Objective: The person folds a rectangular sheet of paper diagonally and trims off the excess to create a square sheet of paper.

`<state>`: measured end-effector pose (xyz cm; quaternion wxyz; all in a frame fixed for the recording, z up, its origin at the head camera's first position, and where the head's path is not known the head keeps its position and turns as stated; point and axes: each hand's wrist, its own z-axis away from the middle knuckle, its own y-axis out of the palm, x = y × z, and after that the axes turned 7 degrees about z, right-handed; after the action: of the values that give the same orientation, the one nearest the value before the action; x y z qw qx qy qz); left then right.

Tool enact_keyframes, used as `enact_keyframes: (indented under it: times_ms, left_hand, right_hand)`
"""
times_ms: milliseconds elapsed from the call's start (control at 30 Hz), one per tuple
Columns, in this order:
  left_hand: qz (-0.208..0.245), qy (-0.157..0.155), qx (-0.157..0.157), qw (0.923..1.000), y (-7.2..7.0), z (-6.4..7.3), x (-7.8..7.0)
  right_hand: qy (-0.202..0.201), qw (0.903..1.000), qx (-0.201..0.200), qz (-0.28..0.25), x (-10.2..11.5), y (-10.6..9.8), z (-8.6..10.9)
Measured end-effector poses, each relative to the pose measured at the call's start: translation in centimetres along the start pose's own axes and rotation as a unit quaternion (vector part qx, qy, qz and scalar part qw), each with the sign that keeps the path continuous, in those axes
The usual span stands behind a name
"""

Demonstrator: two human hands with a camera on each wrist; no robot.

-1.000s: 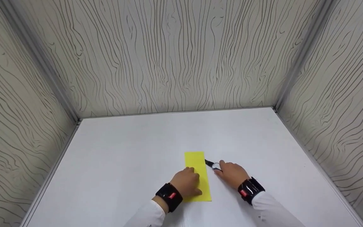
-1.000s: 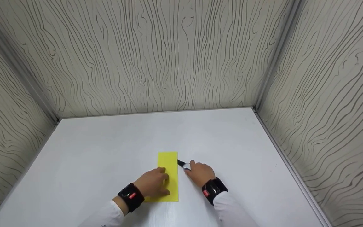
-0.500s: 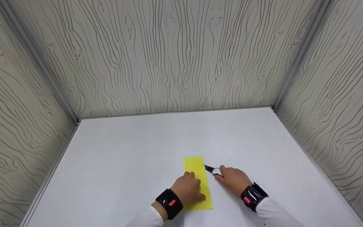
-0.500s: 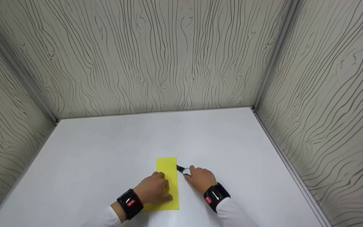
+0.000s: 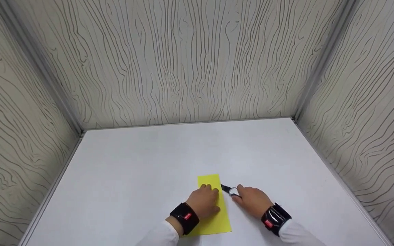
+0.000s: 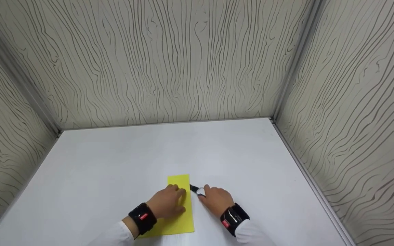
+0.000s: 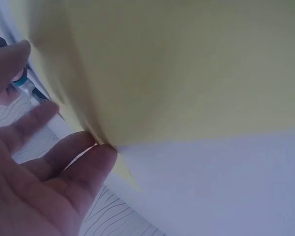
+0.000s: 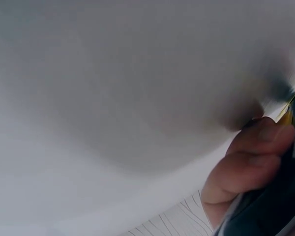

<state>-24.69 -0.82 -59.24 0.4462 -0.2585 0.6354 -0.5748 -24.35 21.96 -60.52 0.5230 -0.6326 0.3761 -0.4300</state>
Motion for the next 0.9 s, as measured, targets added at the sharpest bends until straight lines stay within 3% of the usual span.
enact_keyframes:
  times_ms: [267, 633, 900]
  left_hand:
    - [-0.011, -0.017, 0.004, 0.9998, 0.2, -0.2, -0.1]
    - [-0.011, -0.018, 0.011, 0.9997, 0.2, -0.5, -0.2]
    - [-0.019, -0.013, 0.003, 0.9997, -0.1, -0.3, -0.1]
  right_hand:
    - [0.001, 1.0000, 0.000, 0.003, 0.1, 0.1, -0.2]
    - [0.018, 0.9998, 0.010, 0.005, 0.1, 0.0, -0.8]
    - [0.007, 1.0000, 0.001, 0.004, 0.2, 0.0, -1.1]
